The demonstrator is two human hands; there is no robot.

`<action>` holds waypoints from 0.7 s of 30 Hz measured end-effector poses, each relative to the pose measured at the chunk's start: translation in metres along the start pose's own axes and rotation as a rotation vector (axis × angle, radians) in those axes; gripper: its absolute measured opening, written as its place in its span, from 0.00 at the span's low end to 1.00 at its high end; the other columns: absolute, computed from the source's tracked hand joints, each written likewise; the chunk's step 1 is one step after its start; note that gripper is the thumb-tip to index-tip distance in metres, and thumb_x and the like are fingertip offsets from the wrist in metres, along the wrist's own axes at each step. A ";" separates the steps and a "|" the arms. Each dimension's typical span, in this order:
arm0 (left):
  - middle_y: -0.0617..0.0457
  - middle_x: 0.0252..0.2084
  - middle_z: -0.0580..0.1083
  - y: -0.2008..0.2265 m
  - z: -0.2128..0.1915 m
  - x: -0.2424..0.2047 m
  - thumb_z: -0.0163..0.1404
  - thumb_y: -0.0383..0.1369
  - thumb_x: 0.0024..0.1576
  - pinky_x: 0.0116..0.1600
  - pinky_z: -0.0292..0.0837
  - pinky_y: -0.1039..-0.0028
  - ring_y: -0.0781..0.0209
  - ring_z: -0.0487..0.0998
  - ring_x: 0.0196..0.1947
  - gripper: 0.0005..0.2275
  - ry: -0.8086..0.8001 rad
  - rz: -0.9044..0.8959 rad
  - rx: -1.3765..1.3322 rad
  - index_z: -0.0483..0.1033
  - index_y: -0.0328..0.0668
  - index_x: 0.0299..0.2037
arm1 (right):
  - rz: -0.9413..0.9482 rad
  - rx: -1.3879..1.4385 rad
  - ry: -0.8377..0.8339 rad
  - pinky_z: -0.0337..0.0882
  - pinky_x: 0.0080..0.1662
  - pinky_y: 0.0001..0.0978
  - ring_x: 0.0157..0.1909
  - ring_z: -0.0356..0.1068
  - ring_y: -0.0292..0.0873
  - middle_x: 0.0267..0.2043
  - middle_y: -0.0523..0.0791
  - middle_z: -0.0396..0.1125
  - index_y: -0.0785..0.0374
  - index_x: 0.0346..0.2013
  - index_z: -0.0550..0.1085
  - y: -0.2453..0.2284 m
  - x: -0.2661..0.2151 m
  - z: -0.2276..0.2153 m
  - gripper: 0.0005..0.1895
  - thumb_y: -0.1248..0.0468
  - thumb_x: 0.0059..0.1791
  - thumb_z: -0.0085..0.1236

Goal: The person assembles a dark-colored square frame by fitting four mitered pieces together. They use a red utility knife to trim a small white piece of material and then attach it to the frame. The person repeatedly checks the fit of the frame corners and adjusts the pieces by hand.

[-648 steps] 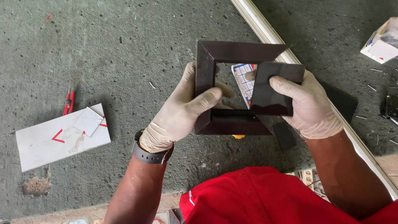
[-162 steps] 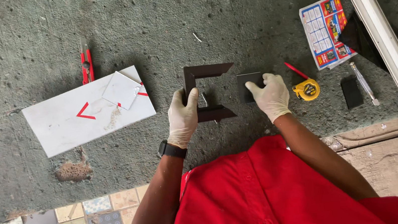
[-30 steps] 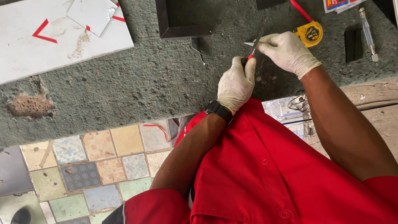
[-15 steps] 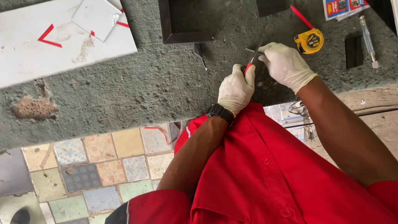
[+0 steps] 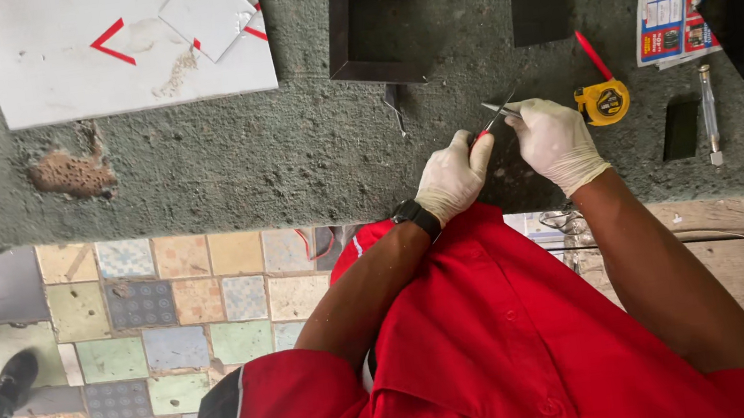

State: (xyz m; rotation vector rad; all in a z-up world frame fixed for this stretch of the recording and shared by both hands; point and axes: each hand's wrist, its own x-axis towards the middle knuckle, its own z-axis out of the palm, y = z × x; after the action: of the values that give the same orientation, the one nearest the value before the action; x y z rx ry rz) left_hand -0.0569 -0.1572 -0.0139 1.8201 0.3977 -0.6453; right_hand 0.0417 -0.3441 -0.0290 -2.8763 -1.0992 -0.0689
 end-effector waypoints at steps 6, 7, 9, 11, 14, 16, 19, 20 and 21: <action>0.30 0.46 0.78 0.002 -0.003 -0.001 0.28 0.61 0.62 0.62 0.70 0.46 0.31 0.76 0.55 0.31 -0.007 0.039 0.023 0.67 0.43 0.55 | -0.006 0.069 0.011 0.77 0.42 0.37 0.39 0.76 0.46 0.31 0.40 0.72 0.53 0.41 0.79 0.001 -0.003 0.004 0.10 0.51 0.56 0.59; 0.30 0.46 0.78 0.001 -0.004 -0.002 0.28 0.61 0.62 0.62 0.70 0.46 0.31 0.76 0.55 0.31 -0.008 0.041 0.025 0.67 0.43 0.55 | -0.003 0.068 0.013 0.77 0.42 0.37 0.39 0.76 0.46 0.31 0.40 0.72 0.53 0.41 0.79 0.001 -0.003 0.005 0.10 0.51 0.56 0.59; 0.32 0.47 0.78 0.000 -0.004 -0.001 0.27 0.61 0.61 0.62 0.70 0.47 0.32 0.76 0.55 0.31 -0.011 0.047 0.041 0.67 0.45 0.56 | -0.004 0.107 0.053 0.77 0.43 0.36 0.40 0.76 0.45 0.33 0.39 0.73 0.51 0.42 0.80 0.001 -0.003 0.005 0.09 0.51 0.56 0.61; 0.32 0.46 0.78 -0.002 0.001 0.003 0.27 0.62 0.61 0.62 0.70 0.47 0.33 0.76 0.56 0.31 -0.005 0.048 0.046 0.67 0.44 0.57 | 0.001 0.108 0.051 0.77 0.43 0.37 0.40 0.76 0.46 0.32 0.40 0.72 0.52 0.41 0.79 0.001 -0.003 0.005 0.10 0.51 0.56 0.61; 0.32 0.46 0.78 -0.005 0.004 0.003 0.28 0.61 0.62 0.62 0.70 0.47 0.33 0.77 0.55 0.31 0.013 0.052 0.042 0.67 0.42 0.58 | 0.004 0.121 0.056 0.77 0.43 0.37 0.40 0.76 0.47 0.32 0.41 0.72 0.51 0.41 0.79 0.000 -0.003 0.005 0.10 0.51 0.56 0.61; 0.32 0.46 0.79 -0.005 0.005 0.006 0.28 0.60 0.63 0.61 0.70 0.46 0.33 0.77 0.55 0.31 0.027 0.061 0.034 0.67 0.41 0.58 | 0.000 0.129 0.068 0.77 0.43 0.38 0.40 0.76 0.47 0.32 0.41 0.72 0.50 0.41 0.80 0.002 -0.002 0.005 0.09 0.51 0.56 0.61; 0.33 0.43 0.79 -0.010 0.009 0.008 0.29 0.60 0.62 0.60 0.71 0.45 0.33 0.78 0.53 0.29 0.042 0.057 0.026 0.68 0.44 0.55 | -0.021 0.145 0.083 0.77 0.42 0.37 0.38 0.76 0.48 0.30 0.41 0.72 0.54 0.37 0.79 0.001 -0.003 0.003 0.11 0.52 0.56 0.63; 0.33 0.43 0.79 -0.010 0.010 0.007 0.29 0.60 0.62 0.60 0.72 0.46 0.34 0.78 0.53 0.30 0.044 0.051 0.036 0.68 0.44 0.55 | -0.021 0.146 0.085 0.76 0.42 0.36 0.38 0.76 0.48 0.30 0.41 0.71 0.53 0.37 0.79 0.000 -0.003 0.003 0.10 0.52 0.56 0.63; 0.34 0.42 0.79 -0.009 0.009 0.010 0.29 0.61 0.61 0.59 0.72 0.47 0.35 0.79 0.53 0.30 0.048 0.050 0.048 0.68 0.44 0.55 | -0.021 0.145 0.092 0.76 0.42 0.36 0.39 0.76 0.47 0.30 0.41 0.71 0.53 0.37 0.79 0.001 -0.001 0.002 0.10 0.52 0.56 0.63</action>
State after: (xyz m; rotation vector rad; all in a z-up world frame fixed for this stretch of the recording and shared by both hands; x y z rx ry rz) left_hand -0.0564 -0.1636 -0.0285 1.8880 0.3703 -0.5813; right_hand 0.0414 -0.3454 -0.0314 -2.7060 -1.0706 -0.1162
